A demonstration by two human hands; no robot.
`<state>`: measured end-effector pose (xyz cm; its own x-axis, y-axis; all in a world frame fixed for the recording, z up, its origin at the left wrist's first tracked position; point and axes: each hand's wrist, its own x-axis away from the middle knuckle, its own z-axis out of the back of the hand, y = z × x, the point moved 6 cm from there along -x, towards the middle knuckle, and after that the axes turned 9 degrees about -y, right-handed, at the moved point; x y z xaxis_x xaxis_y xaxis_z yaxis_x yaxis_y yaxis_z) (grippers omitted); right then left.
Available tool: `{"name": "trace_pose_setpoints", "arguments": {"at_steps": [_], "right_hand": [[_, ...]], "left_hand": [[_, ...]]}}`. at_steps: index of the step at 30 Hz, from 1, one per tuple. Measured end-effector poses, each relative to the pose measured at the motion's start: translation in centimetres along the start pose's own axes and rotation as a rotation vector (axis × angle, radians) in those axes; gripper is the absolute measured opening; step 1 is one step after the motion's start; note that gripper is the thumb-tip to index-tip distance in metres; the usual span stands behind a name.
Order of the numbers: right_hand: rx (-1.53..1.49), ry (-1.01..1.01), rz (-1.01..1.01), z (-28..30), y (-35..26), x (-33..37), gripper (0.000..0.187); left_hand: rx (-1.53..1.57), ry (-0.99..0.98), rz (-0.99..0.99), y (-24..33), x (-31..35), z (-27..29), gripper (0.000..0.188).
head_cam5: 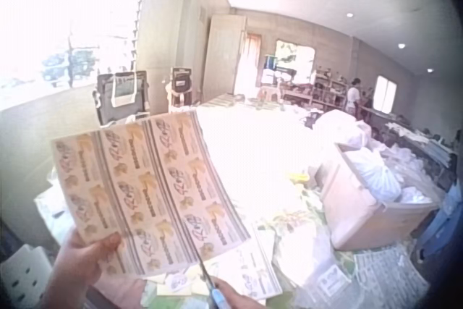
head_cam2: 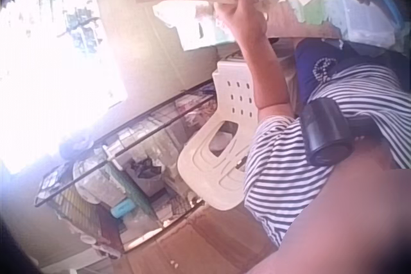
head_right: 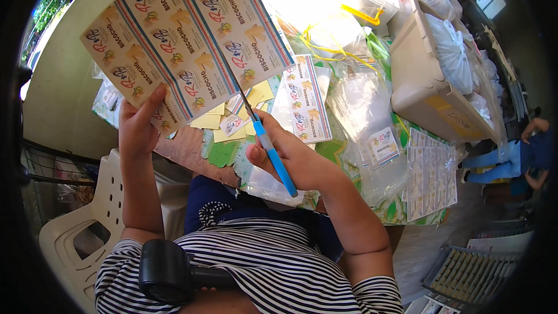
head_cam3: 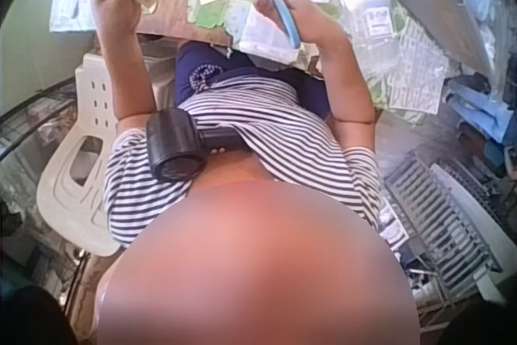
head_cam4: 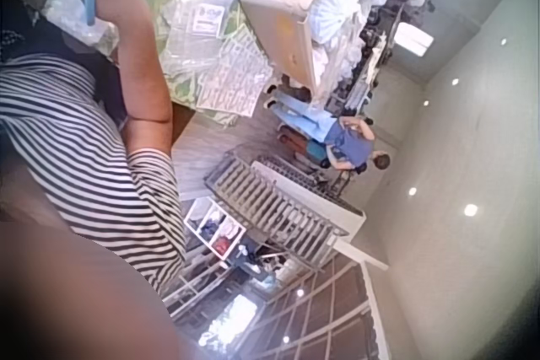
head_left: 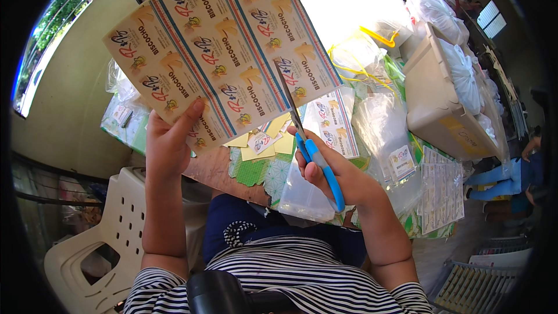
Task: The person uses blue-handled scissors to cut rectangular paper labels from a larger sheet. The person holds the sheet with the left hand and cuts with the right hand, placing the cut pieces on the table.
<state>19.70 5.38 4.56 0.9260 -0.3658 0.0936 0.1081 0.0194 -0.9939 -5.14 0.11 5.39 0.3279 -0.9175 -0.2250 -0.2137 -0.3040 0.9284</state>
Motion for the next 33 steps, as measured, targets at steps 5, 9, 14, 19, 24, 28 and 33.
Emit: {"name": "trace_pose_setpoints", "arguments": {"at_steps": [5, 9, 14, 19, 24, 28, 33], "right_hand": [[0.007, 0.013, 0.023, -0.1, -0.1, -0.1, 0.075], [0.012, 0.016, -0.029, 0.2, 0.4, -0.1, 0.074], [-0.018, 0.044, -0.021, 0.3, 0.9, -0.2, 0.069], [-0.04, 0.077, -0.058, 0.3, 1.1, -0.3, 0.063], [-0.019, 0.081, -0.148, 0.2, 1.1, 0.0, 0.06], [0.102, 0.122, -0.095, 0.4, 0.7, -0.3, 0.061], [0.138, 0.182, -0.008, 0.6, 0.4, -0.7, 0.062]], "left_hand": [[-0.013, 0.005, -0.05, 0.4, 0.2, -0.3, 0.026], [-0.014, -0.022, -0.062, 0.8, 0.4, -0.5, 0.023], [0.002, -0.03, -0.055, 1.0, 0.3, -0.4, 0.022], [0.01, -0.017, -0.031, 0.8, 0.2, -0.2, 0.024], [0.034, 0.006, -0.016, 0.3, 0.2, 0.0, 0.024], [-0.013, -0.027, 0.049, -0.1, 0.7, -0.4, 0.025], [0.02, -0.083, 0.053, -0.4, 0.9, -1.1, 0.027]]}}
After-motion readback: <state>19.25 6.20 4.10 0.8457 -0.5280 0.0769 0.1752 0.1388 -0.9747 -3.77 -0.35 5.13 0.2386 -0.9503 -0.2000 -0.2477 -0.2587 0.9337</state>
